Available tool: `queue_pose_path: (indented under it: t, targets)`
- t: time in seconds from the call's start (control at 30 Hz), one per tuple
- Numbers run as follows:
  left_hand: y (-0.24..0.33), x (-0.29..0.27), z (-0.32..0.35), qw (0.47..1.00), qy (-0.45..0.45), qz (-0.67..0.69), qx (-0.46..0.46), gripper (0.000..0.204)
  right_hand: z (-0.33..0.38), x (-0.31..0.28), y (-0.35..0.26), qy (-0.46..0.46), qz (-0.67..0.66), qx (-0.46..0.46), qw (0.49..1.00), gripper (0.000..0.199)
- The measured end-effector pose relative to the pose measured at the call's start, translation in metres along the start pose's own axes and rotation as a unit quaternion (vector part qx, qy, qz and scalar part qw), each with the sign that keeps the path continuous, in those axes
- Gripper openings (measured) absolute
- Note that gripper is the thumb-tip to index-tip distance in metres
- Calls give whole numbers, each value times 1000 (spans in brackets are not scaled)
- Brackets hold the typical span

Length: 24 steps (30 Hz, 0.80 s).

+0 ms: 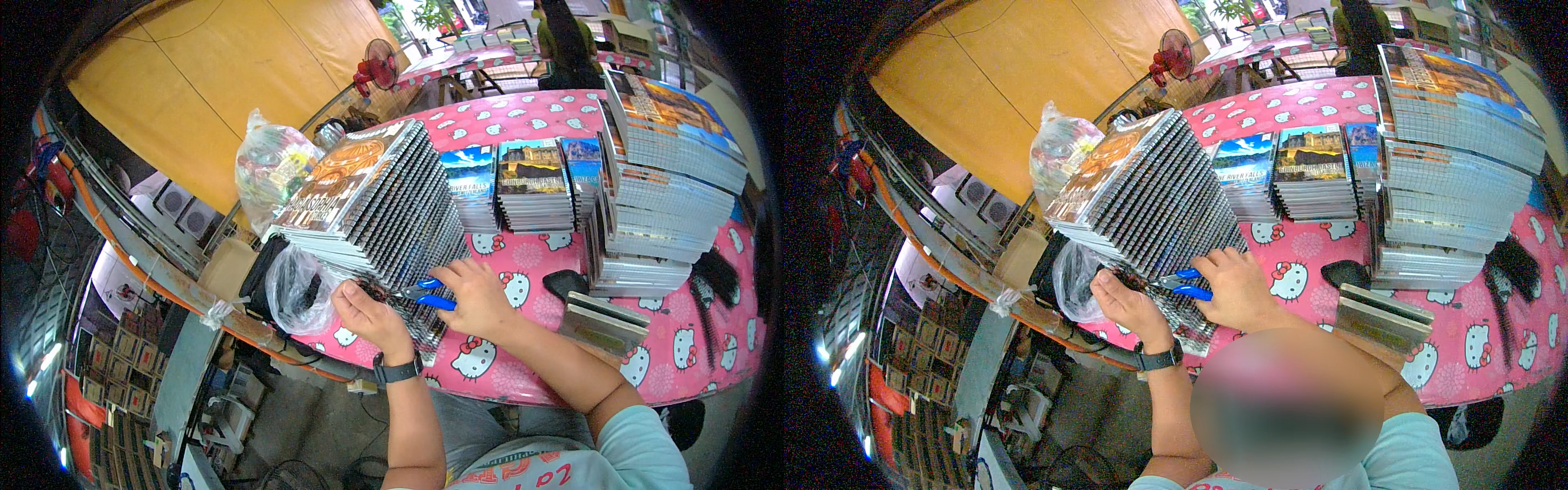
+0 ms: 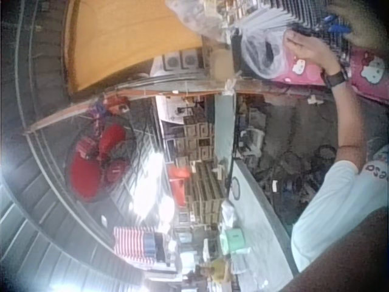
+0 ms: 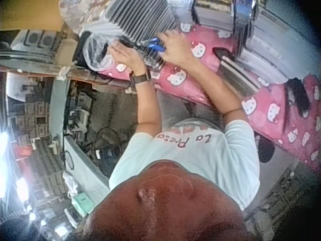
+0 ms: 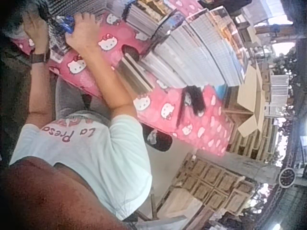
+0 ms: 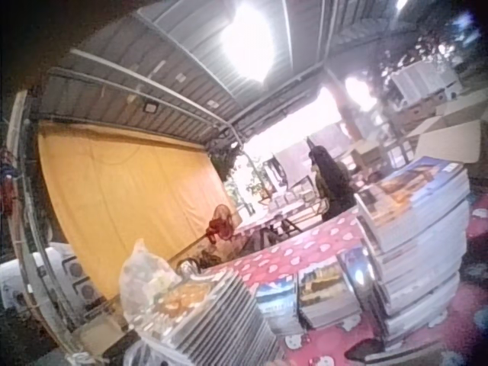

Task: The person uses a blue binding tool to secure the spiral spines on stacks of books, then handles the bound books by hand.

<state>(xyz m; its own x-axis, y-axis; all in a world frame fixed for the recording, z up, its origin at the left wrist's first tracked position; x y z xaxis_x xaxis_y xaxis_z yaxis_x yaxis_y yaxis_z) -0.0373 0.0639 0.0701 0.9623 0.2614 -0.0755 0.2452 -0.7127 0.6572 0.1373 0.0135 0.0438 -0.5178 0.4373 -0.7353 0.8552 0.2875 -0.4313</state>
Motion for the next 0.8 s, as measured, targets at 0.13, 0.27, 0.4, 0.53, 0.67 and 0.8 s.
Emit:
queue_pose_path:
  t: [0.13,0.27,0.4,0.53,0.67,0.8]
  targets:
    - [0,-1,-1,1000,5,14,-4,32,-2,15,9,-60,-66,37,995,31]
    - [-14,-19,-4,998,34,32,-37,33,9,12,13,13,-141,-7,990,30]
    - [-30,-45,-20,988,97,102,-66,33,37,24,62,-29,-194,102,975,33]
    - [-88,-79,-80,981,157,97,-58,33,68,41,92,-77,-157,153,973,35]
    - [-226,-167,-176,948,-32,-271,-165,41,70,58,65,-128,-164,117,971,35]
    - [-255,-179,-141,979,3,-10,-203,43,71,61,72,-133,-184,119,967,36]
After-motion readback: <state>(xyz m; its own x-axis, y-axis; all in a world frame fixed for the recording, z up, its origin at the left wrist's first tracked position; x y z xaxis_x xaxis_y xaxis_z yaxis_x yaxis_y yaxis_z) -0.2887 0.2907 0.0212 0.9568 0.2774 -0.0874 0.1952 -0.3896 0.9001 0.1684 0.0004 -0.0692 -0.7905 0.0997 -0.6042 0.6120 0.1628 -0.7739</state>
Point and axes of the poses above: each hand's wrist, its own z-axis away from the middle knuckle, its own x-axis out of the palm, y = z × x, the point moved 10 cm from there along -z, towards the middle knuckle, and after that the axes turned 15 degrees about -y, right-handed, at the moved point
